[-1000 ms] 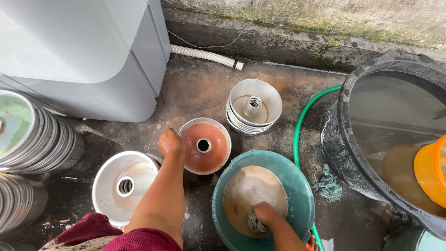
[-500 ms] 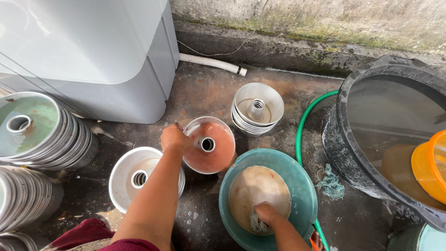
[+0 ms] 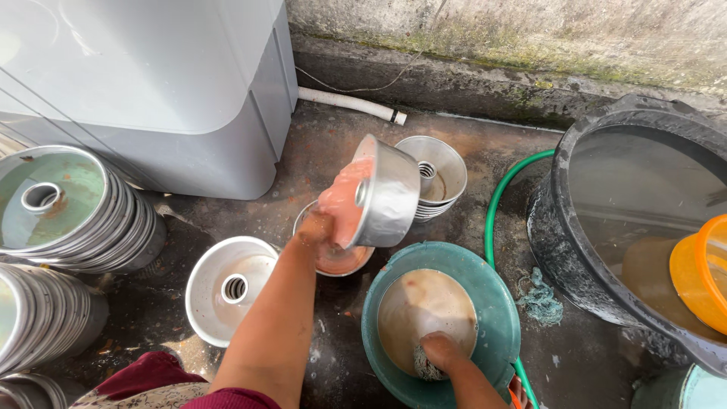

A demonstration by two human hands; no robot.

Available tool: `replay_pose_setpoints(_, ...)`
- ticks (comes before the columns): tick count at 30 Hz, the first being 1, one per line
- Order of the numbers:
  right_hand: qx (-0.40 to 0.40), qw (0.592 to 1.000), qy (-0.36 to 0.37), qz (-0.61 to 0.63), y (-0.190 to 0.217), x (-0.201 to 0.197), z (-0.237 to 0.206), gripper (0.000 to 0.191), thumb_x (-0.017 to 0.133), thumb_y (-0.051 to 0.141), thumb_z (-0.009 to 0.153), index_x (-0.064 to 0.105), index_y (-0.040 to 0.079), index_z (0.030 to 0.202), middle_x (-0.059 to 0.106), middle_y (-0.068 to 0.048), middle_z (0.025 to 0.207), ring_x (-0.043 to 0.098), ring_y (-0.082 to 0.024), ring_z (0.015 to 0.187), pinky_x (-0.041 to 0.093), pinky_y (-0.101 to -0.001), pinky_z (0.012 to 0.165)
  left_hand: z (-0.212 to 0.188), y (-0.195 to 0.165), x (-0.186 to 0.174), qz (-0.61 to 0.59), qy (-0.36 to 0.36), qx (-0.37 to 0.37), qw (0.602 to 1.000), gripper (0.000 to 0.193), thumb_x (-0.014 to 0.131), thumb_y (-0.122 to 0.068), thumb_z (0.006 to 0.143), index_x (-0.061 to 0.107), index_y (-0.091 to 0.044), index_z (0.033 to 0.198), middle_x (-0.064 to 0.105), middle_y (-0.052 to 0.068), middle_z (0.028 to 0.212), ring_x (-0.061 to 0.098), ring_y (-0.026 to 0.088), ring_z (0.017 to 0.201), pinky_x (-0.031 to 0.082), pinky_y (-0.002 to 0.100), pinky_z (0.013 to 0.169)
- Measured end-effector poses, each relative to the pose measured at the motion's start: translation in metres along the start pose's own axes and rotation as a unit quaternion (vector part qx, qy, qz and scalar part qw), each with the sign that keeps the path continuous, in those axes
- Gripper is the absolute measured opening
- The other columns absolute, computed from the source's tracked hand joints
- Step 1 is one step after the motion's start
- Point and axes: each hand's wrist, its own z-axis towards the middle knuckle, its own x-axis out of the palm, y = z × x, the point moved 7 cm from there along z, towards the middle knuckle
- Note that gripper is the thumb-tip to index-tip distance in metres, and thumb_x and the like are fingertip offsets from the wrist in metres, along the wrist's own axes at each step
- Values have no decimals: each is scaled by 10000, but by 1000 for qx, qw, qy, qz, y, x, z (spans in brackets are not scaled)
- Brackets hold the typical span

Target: The person washes multiple round metal containers by hand using a scrubber and soapy water. They pick up each container, scrub the interior and exterior, rinse briefly, and place it into a growing stack of cleaned items.

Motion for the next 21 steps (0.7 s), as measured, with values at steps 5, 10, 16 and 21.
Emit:
replay_pose_setpoints(5,76,985,-153,-15,-34,-44,3,383,392,254,1013,732,89,1076,689,-195,1218,658,-366,1139,473,-468,1050,5,-2,57,-48,90,-51,994,389,652,-90,811,649,-37,1196,734,128,998,740,297,842,636,474,747)
replay_pose_setpoints(10,179,913,-263,256,-68,-92,-5,326,611,287,914,722,119,1171,752,-185,1128,714,-353,1098,554,-428,987,17,-18,68,-96,57,-22,994,406,656,-79,815,633,-17,1216,729,142,1034,739,308,881,634,477,788)
replay_pose_setpoints(16,117,963,-227,-89,-31,-94,-31,390,652,153,856,690,285,1221,571,-14,1414,479,-270,1413,434,-435,1132,19,-43,37,-168,-32,98,980,428,660,-66,820,614,7,1239,721,159,1077,739,320,927,632,480,838)
replay_pose_setpoints(21,74,995,-51,-37,-28,-21,-37,640,675,144,838,547,302,1444,403,-92,1563,380,-354,1430,377,-433,1154,-15,-28,34,-154,4,15,988,552,613,-122,796,588,-52,1343,687,139,1218,673,335,1093,530,513,989)
